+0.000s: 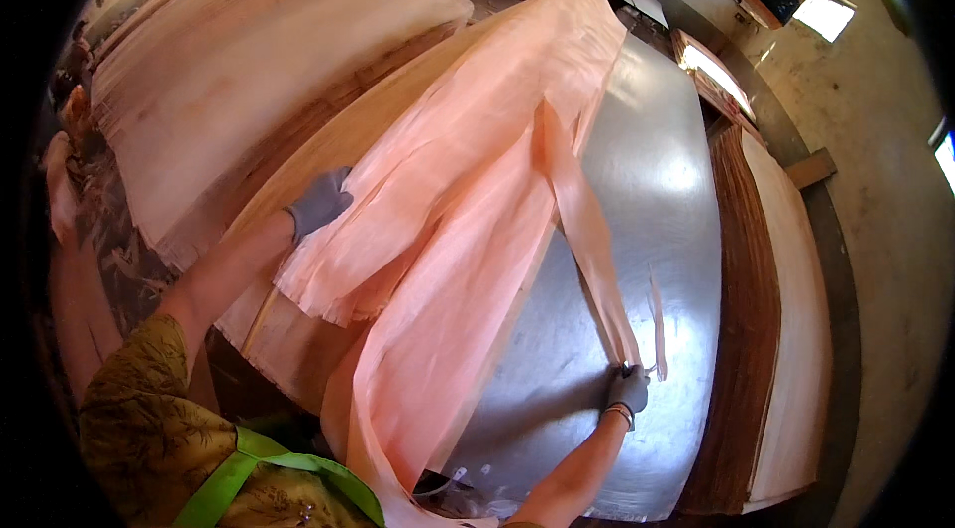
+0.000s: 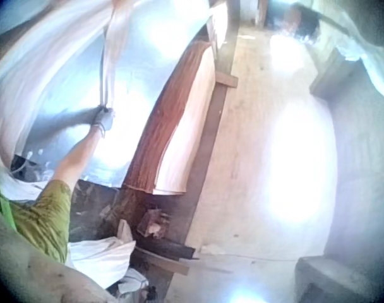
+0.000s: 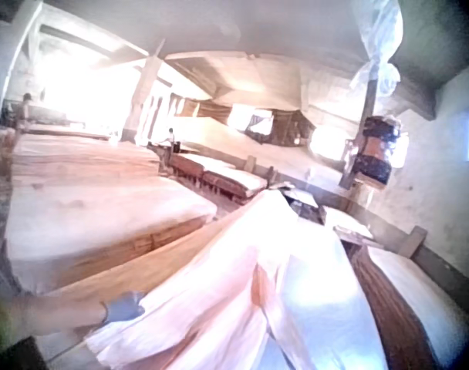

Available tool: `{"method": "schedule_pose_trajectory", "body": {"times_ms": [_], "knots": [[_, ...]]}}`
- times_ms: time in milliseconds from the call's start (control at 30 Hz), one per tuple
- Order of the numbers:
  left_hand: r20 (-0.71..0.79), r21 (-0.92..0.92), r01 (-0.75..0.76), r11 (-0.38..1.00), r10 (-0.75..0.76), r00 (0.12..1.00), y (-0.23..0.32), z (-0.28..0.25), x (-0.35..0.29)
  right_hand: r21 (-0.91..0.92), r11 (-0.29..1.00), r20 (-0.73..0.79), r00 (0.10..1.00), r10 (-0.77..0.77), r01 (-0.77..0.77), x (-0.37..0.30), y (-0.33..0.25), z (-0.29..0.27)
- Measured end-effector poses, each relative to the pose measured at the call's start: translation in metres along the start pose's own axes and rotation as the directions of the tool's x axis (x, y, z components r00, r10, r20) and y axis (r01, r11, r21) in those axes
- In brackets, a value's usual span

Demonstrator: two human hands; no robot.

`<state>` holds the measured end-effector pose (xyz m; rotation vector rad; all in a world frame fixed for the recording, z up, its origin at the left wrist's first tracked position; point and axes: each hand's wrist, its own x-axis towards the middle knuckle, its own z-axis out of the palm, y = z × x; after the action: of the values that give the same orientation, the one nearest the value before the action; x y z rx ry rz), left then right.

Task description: The person tapes together cracks in wood veneer sheets and uses a thin wooden pole to move and align the sheets on a stack.

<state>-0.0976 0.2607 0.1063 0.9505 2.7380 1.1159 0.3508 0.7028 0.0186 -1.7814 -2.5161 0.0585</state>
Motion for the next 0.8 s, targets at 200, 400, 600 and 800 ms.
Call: {"method": "schedule_pose_trajectory", "body": {"times_ms": [200,400,600,800], "knots": [[-0.025,0.400,0.068,0.914,-0.063,0.998,-0.011,0.001,-0.004,0.087,0.989,-0.318,0.944,-0.083,0.116,-0.018,-0.012,0.007],[0.023,0.590,0.031,0.807,-0.055,0.998,-0.008,-0.011,-0.001,0.493,0.821,-0.435,0.899,-0.054,0.287,-0.050,-0.046,-0.058],[-0.034,0.710,0.074,0.700,-0.071,0.997,-0.029,-0.001,-0.001,0.772,0.498,-0.357,0.918,-0.173,0.394,-0.099,-0.139,-0.166],[-0.035,0.681,0.100,0.725,-0.104,0.994,-0.048,-0.011,0.001,0.577,0.506,-0.412,0.764,-0.496,0.640,-0.198,-0.259,-0.213]]}}
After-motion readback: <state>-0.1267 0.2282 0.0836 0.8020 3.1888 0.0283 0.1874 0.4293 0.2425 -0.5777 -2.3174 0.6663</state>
